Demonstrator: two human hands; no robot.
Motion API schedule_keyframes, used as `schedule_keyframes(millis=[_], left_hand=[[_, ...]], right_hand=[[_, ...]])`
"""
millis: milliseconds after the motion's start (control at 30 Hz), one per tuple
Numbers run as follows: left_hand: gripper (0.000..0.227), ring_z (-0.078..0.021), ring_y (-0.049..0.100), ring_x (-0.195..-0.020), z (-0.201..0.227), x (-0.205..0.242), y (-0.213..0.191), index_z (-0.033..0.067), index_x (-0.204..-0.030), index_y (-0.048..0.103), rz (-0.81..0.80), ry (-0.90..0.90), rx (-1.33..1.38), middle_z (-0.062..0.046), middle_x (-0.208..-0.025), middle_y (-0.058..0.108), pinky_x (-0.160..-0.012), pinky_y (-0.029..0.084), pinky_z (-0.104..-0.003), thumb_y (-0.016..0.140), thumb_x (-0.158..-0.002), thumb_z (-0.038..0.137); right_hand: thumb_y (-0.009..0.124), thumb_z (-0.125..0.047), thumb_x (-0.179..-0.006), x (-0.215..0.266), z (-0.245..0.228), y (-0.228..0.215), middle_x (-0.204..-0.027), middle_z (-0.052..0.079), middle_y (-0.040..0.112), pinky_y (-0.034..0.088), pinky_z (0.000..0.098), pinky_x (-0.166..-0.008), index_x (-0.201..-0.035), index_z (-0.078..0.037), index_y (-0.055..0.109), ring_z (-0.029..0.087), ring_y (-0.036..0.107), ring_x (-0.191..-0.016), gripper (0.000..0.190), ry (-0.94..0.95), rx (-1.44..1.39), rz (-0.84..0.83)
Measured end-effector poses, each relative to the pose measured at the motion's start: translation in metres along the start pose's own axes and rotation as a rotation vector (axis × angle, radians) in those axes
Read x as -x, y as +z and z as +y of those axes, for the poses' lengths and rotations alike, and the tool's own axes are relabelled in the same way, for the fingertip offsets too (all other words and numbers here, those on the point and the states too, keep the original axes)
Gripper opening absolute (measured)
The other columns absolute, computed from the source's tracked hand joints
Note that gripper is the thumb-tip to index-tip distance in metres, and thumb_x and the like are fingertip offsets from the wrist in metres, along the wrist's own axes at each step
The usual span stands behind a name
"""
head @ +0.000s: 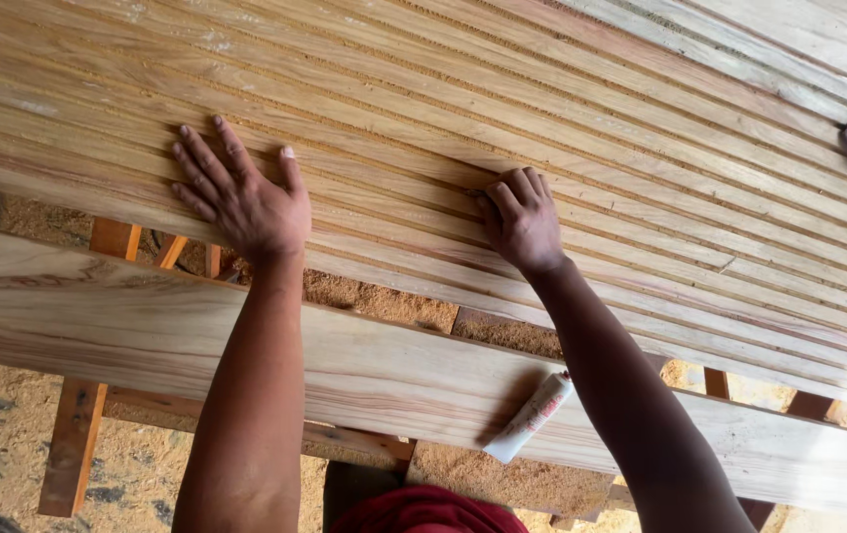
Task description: The person sands a large wooden panel with a sanding block, moving back and forth along the grain. They reposition the panel and continue sanding different sections.
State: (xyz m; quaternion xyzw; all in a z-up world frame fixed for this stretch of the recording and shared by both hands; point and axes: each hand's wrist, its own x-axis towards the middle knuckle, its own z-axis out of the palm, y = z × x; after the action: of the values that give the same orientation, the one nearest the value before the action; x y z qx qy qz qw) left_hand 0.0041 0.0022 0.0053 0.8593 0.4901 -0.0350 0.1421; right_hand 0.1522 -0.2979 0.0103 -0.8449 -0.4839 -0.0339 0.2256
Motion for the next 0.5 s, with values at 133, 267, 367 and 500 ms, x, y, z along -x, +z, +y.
schedule_keyframes(millis=[133, 267, 367, 500], left_hand=[[0.081, -0.0372, 0.006, -0.162, -0.002, 0.01, -0.002, 0.0152, -0.169, 0.017, -0.042, -0.019, -0.016, -0.02, -0.174, 0.006, -0.13, 0.004, -0.061, 0.039, -0.108, 0.064], [0.08, -0.0382, 0.005, -0.162, 0.004, -0.001, -0.002, 0.0159, -0.17, 0.017, -0.031, -0.01, -0.04, -0.02, -0.174, 0.006, -0.13, 0.003, -0.061, 0.037, -0.109, 0.063], [0.08, -0.0379, 0.005, -0.162, 0.001, 0.003, 0.001, 0.0149, -0.17, 0.016, -0.022, -0.005, -0.038, -0.02, -0.174, 0.006, -0.13, 0.004, -0.06, 0.036, -0.109, 0.063], [0.08, -0.0381, 0.005, -0.161, -0.002, 0.005, -0.002, 0.0152, -0.168, 0.016, -0.033, -0.013, -0.028, -0.02, -0.173, 0.006, -0.129, 0.003, -0.061, 0.039, -0.107, 0.062]], right_hand=[[0.074, -0.001, -0.09, 0.038, 0.011, -0.032, -0.098, 0.013, 0.06, 0.048, 0.0465, -0.087, -0.096, -0.004, 0.065, 0.034, 0.057, -0.096, 0.012, 0.104, 0.021, 0.015], [0.074, -0.001, -0.091, 0.04, 0.021, -0.045, -0.098, 0.011, 0.06, 0.047, 0.0476, -0.088, -0.095, -0.006, 0.065, 0.032, 0.057, -0.096, 0.011, 0.154, 0.032, 0.078], [0.077, -0.006, -0.089, 0.018, 0.003, -0.003, -0.093, 0.012, 0.056, 0.042, 0.0473, -0.082, -0.092, -0.007, 0.067, 0.033, 0.054, -0.091, 0.01, 0.165, 0.027, 0.051], [0.076, -0.011, -0.09, -0.01, -0.02, 0.044, -0.097, 0.01, 0.058, 0.042, 0.0442, -0.085, -0.095, -0.009, 0.066, 0.03, 0.055, -0.095, 0.011, 0.108, 0.012, 0.052]])
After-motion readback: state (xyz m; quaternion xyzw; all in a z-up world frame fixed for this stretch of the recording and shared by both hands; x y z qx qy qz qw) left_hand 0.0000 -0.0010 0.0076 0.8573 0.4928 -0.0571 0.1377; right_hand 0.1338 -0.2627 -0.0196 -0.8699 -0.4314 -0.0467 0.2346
